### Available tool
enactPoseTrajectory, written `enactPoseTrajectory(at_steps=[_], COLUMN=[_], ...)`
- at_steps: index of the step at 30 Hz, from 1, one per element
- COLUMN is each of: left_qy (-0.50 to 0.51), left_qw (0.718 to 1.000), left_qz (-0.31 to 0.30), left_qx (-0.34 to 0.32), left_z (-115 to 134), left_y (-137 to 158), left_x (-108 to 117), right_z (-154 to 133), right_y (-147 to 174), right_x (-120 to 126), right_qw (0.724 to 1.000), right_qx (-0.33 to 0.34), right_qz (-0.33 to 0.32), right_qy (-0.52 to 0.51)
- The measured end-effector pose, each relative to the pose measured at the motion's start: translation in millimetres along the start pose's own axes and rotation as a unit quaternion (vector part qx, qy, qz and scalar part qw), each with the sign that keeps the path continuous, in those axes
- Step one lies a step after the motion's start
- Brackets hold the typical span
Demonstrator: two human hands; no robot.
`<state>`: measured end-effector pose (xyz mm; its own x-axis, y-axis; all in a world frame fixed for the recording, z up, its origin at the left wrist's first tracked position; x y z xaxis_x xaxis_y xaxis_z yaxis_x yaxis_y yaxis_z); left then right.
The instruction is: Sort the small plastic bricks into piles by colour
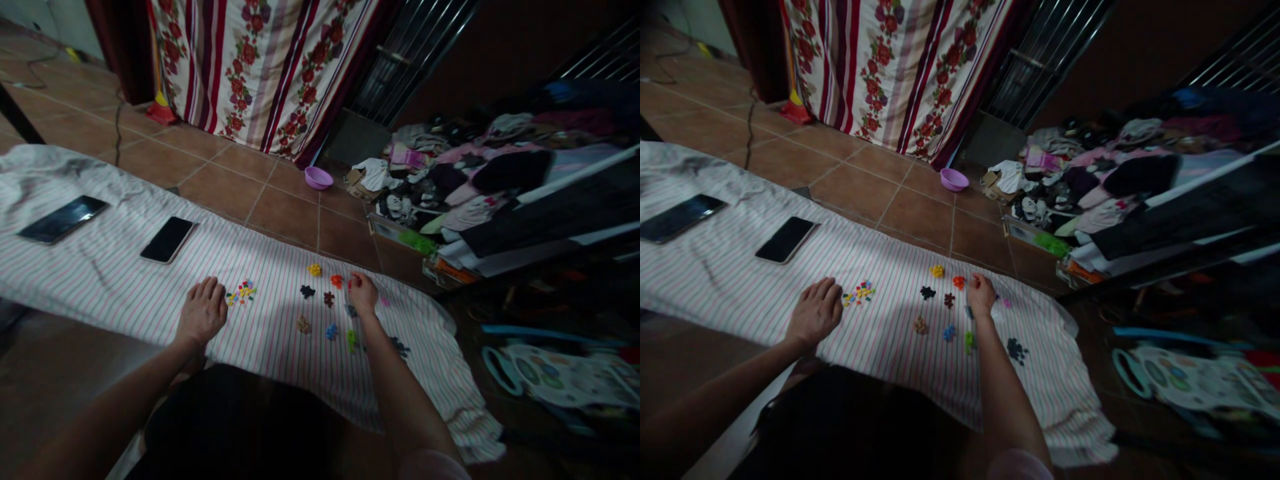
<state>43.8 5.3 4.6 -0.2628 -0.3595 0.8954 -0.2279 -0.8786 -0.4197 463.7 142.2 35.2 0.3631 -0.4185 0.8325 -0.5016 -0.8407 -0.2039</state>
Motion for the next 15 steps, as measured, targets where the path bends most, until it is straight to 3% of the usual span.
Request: enactPoseTrajectory(at_steps=[4,8,15], left_qy=[-0.007,-0.003,-0.004], left_qw=[1.0,1.0,1.0], left_qz=[-0.007,-0.01,-0.019], left_qx=[0.003,0.0,0.007], left_z=[0.4,0.6,0.2], left_y=[-0.1,0.0,-0.5], left_x=[0.4,0.4,1.1], right_z=[-33.8,-67.3,-113.0], right_y=[29.2,71.9,156.6], right_x=[-14.5,-31.5,-59.2], right_qw=[0.994,0.969,0.926], right_qx=[0.093,0.193,0.28], right_qz=[-0.006,-0.048,-0.141], right_qy=[-0.059,-0.148,-0.212])
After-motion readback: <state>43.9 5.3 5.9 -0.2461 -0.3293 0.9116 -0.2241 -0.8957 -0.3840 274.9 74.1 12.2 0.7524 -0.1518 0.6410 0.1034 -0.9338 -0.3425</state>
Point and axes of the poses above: each hand's wrist, its own y-axis away from the middle knuckle, its own x-axis out of the back of the hand, z = x × y, the point moved 2 cm from there along -y, towards the middle knuckle, and after that the axes turned 12 degrees about -x, right-handed, at the moved point
